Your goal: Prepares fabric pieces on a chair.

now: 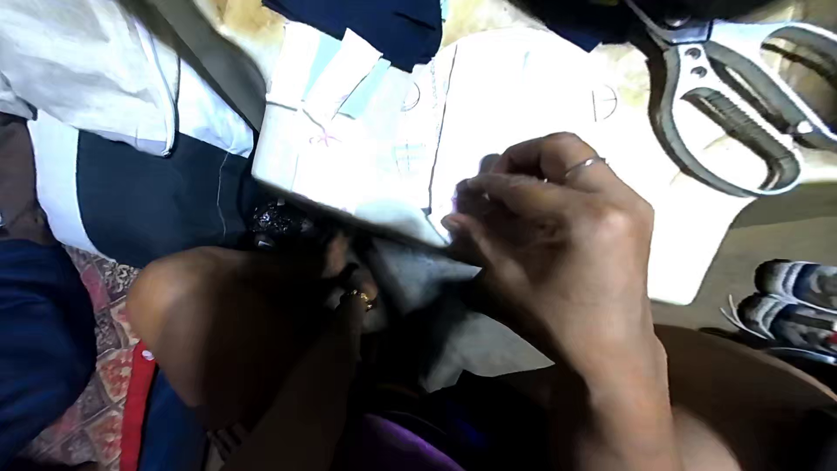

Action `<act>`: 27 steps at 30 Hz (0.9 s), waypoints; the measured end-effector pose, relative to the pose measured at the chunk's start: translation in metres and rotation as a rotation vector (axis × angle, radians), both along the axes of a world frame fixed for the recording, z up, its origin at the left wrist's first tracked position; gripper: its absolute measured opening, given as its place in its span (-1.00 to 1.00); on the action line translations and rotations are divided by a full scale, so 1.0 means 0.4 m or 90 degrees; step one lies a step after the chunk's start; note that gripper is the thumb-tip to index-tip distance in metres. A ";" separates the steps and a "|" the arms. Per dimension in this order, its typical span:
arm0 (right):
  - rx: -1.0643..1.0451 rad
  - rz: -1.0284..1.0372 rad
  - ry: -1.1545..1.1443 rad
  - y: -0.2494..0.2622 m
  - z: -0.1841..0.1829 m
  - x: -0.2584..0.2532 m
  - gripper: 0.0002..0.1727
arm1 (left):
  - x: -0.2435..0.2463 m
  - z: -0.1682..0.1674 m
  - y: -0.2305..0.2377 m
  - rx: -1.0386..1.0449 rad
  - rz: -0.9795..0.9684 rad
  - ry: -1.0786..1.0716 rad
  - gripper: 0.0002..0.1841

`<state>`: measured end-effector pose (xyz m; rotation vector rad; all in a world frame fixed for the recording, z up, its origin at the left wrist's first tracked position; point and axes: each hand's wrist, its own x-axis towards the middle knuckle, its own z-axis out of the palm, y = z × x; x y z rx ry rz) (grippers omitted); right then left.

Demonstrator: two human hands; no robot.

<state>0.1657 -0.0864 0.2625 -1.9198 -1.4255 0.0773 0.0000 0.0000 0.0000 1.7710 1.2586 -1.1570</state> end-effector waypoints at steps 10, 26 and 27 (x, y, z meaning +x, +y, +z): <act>0.000 -0.044 0.019 0.000 -0.017 -0.013 -0.81 | -0.064 -0.172 -0.064 0.137 0.227 -0.016 -0.47; 0.027 -0.029 0.077 0.008 -0.017 -0.001 -0.61 | 0.077 0.452 -0.031 -0.231 -0.454 -0.395 -0.81; 0.041 -0.021 0.097 0.004 -0.016 0.006 -0.59 | 0.062 0.515 -0.020 -0.242 -0.412 -0.460 -0.75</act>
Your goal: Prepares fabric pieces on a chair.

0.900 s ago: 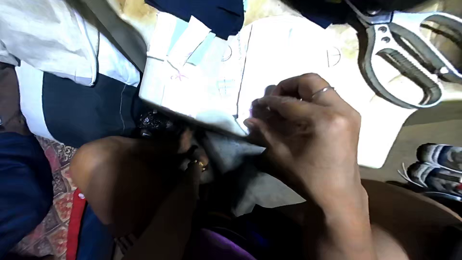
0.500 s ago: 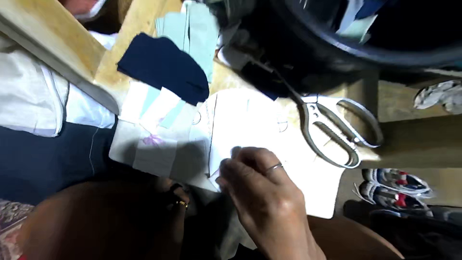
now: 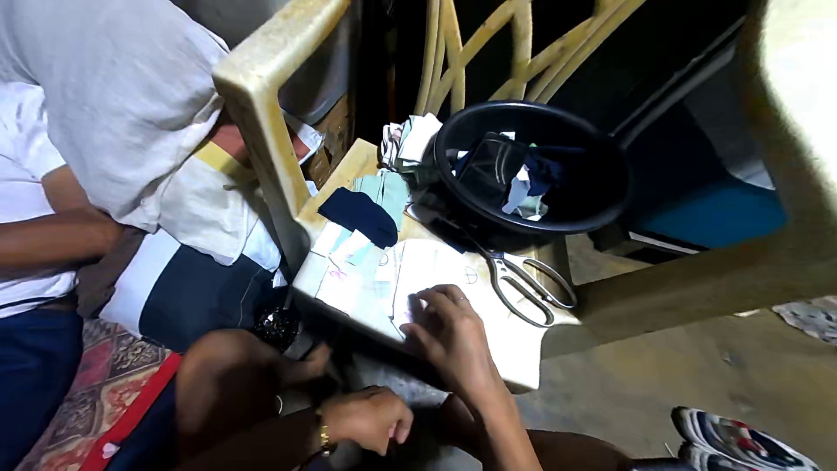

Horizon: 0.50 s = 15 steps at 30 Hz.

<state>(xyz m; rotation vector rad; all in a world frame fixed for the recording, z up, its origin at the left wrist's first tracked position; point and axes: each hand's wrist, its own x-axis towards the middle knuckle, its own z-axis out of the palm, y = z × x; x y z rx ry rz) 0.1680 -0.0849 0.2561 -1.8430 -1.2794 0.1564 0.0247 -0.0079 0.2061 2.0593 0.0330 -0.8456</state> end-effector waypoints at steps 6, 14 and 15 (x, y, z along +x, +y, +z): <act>0.140 0.163 0.379 -0.044 0.045 0.012 -0.72 | -0.098 0.183 0.078 -0.262 0.344 -0.550 -0.81; 0.158 0.280 0.585 -0.029 0.032 -0.043 -0.80 | -0.079 0.196 0.091 -0.213 0.536 -0.656 -0.80; 0.174 0.246 0.572 -0.028 0.035 -0.044 -0.76 | -0.079 0.199 0.094 -0.210 0.546 -0.646 -0.79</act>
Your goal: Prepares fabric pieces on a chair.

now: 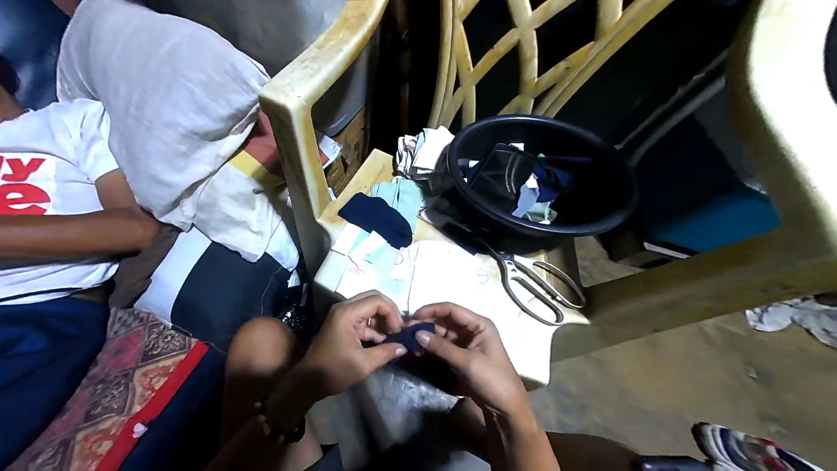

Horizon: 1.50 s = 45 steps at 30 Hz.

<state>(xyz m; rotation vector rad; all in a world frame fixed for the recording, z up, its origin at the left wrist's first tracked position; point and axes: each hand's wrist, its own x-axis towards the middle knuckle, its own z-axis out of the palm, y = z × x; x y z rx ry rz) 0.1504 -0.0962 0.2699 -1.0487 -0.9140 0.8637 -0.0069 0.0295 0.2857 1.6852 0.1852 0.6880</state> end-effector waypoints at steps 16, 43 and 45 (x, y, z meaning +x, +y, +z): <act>-0.039 -0.211 -0.109 -0.018 0.017 0.036 -0.78 | 0.049 0.005 0.050 -0.215 -0.022 0.158 -0.76; 0.167 -0.129 -0.212 -0.011 -0.027 0.112 -0.88 | 0.063 -0.112 -0.011 0.434 0.274 -0.210 -0.98; 0.175 -0.122 -0.204 -0.010 -0.028 0.115 -0.90 | 0.069 -0.111 -0.008 0.405 0.275 -0.193 -0.98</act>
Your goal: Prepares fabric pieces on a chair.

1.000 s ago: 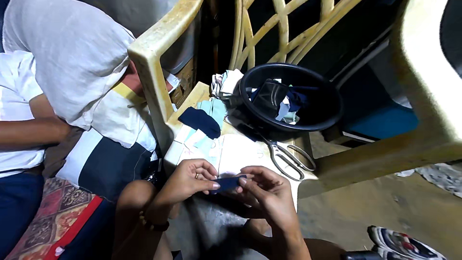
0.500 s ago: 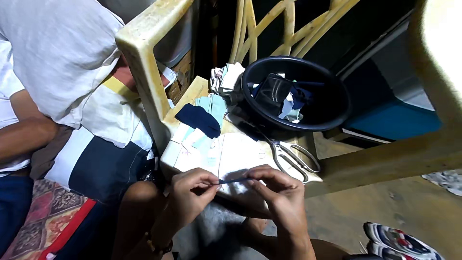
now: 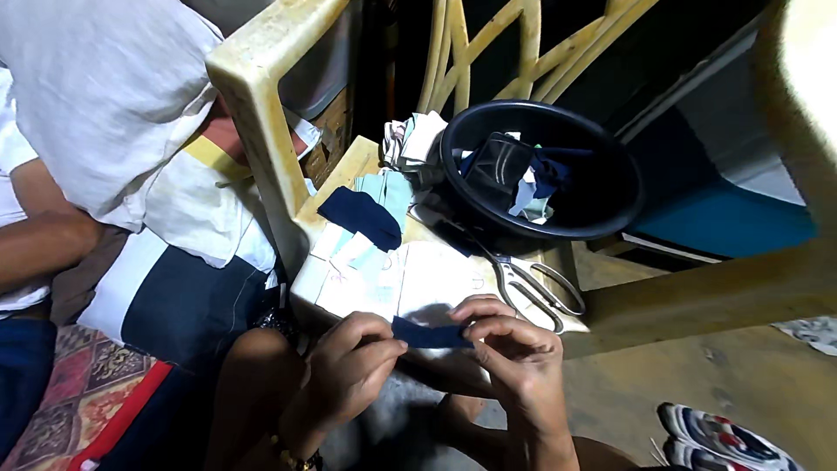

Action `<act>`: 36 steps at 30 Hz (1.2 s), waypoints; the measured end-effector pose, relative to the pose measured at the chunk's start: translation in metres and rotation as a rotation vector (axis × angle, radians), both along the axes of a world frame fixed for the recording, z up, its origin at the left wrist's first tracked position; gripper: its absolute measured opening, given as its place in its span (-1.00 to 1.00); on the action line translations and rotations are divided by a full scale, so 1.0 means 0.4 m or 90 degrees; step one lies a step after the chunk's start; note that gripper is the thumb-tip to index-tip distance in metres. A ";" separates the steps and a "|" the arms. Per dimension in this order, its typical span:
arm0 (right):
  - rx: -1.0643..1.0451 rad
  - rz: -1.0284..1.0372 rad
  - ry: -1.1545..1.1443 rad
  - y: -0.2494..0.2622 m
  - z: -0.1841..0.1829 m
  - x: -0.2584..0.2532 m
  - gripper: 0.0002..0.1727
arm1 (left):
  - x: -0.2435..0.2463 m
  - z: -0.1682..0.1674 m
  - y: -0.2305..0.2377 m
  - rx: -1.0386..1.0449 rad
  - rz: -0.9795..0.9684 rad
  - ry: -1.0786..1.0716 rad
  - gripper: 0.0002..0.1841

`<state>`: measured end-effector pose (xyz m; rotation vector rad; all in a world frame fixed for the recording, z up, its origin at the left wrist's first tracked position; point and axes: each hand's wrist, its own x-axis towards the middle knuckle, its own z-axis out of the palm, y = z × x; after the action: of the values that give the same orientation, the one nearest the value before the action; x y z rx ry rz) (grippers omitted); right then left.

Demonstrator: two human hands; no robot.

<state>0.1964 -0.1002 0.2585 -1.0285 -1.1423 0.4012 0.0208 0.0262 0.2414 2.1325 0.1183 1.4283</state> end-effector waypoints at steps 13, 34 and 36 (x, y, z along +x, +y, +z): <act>-0.180 -0.263 -0.095 0.026 -0.017 -0.040 -0.82 | 0.026 0.023 -0.010 -0.510 -0.077 0.077 -0.82; -0.196 -0.256 -0.166 0.022 -0.014 -0.032 -0.82 | 0.029 0.002 -0.002 -0.339 -0.005 0.156 -0.87; -0.210 -0.292 -0.190 0.030 -0.020 -0.038 -0.80 | 0.034 0.006 -0.011 -0.386 0.020 0.170 -0.84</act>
<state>0.1814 -0.0881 0.2506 -1.6389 -1.0770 0.0672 0.0342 0.0218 0.2440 1.7931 0.6060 0.9495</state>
